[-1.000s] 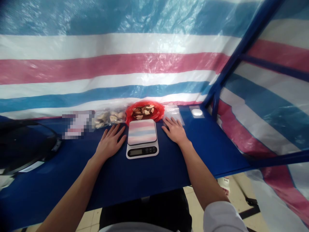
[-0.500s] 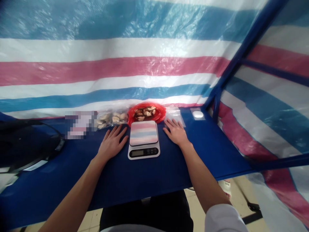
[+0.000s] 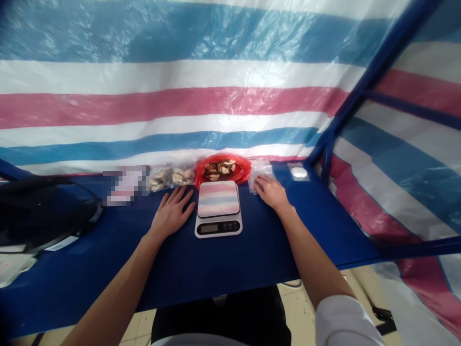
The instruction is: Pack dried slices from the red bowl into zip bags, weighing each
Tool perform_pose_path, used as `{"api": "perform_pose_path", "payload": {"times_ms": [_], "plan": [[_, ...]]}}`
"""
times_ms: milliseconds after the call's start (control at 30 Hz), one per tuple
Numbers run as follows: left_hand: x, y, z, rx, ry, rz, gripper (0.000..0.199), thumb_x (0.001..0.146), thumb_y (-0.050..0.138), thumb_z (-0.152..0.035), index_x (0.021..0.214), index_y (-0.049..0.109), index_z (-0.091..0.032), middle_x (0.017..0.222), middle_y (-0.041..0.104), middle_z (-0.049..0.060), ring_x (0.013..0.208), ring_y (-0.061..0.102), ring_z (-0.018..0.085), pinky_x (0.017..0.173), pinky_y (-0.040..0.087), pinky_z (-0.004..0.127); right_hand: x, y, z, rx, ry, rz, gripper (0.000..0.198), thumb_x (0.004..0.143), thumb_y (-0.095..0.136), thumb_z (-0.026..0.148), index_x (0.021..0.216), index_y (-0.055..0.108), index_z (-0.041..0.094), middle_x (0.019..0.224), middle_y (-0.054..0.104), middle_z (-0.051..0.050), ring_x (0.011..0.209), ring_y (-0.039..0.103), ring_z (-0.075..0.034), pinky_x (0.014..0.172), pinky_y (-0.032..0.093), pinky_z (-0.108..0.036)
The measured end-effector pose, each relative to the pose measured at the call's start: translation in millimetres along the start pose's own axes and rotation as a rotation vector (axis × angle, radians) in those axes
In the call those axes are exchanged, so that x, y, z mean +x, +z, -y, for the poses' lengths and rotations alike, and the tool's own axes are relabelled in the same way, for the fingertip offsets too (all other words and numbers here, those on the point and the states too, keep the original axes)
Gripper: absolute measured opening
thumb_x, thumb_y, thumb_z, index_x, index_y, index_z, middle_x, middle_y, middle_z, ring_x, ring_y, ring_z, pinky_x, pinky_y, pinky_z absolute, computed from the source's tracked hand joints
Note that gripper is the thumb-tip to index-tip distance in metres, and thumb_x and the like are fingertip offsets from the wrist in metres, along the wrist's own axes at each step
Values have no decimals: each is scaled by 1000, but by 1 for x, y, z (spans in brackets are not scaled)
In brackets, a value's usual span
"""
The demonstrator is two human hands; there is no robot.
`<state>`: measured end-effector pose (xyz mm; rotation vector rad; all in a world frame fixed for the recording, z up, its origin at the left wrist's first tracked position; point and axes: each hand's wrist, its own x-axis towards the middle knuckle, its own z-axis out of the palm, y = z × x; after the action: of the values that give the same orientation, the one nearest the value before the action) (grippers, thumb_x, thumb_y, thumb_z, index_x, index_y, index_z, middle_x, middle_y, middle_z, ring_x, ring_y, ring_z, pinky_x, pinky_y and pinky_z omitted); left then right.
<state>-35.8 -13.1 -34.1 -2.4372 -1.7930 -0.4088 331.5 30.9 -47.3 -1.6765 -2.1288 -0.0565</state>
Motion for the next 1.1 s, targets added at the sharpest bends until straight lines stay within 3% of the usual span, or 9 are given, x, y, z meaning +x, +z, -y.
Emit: {"api": "perform_pose_path", "payload": {"times_ms": [233, 367, 633, 900, 1000, 1100], "plan": [[1, -5, -3, 9, -22, 38, 52, 101, 43, -41, 148, 52, -21, 159, 42, 11, 148, 37, 34, 122, 27, 55, -2, -7, 12, -34, 101, -21, 26, 100, 53, 38, 112, 75, 32, 131, 71, 2, 116, 68, -21, 92, 55, -29], [1, -5, -2, -5, -19, 38, 52, 100, 44, -41, 147, 53, -21, 159, 42, 12, 148, 37, 35, 122, 27, 56, -1, -13, 17, -69, 180, 1, 27, 99, 53, 41, 111, 75, 33, 125, 74, 2, 103, 72, -21, 76, 55, -27], [1, 1, 3, -71, -16, -33, 50, 99, 47, -42, 141, 59, -19, 155, 48, 14, 146, 40, 34, 120, 30, 57, -3, -31, 20, 38, 312, -107, 30, 94, 57, 43, 109, 78, 30, 104, 80, -5, 95, 75, -26, 78, 55, -31], [2, -5, 5, -303, 1, -258, 37, 96, 51, -40, 114, 74, -18, 130, 69, 14, 122, 63, 32, 108, 49, 48, -18, -54, 23, 596, 345, -306, 38, 85, 67, 54, 99, 81, 21, 100, 80, -8, 93, 76, -29, 87, 57, -38], [5, -16, -7, -487, 11, -295, 32, 96, 53, -40, 109, 75, -20, 122, 72, 11, 115, 66, 28, 101, 53, 43, -16, -59, 40, 874, 374, -292, 41, 79, 74, 55, 95, 81, 18, 95, 80, -8, 90, 75, -28, 83, 59, -39], [13, -28, -26, -721, 28, -274, 31, 96, 55, -42, 107, 74, -21, 118, 73, 10, 114, 67, 25, 105, 51, 40, -9, -59, 61, 1122, 347, -214, 38, 75, 79, 53, 93, 81, 19, 94, 80, -6, 85, 75, -26, 79, 61, -39]]}}
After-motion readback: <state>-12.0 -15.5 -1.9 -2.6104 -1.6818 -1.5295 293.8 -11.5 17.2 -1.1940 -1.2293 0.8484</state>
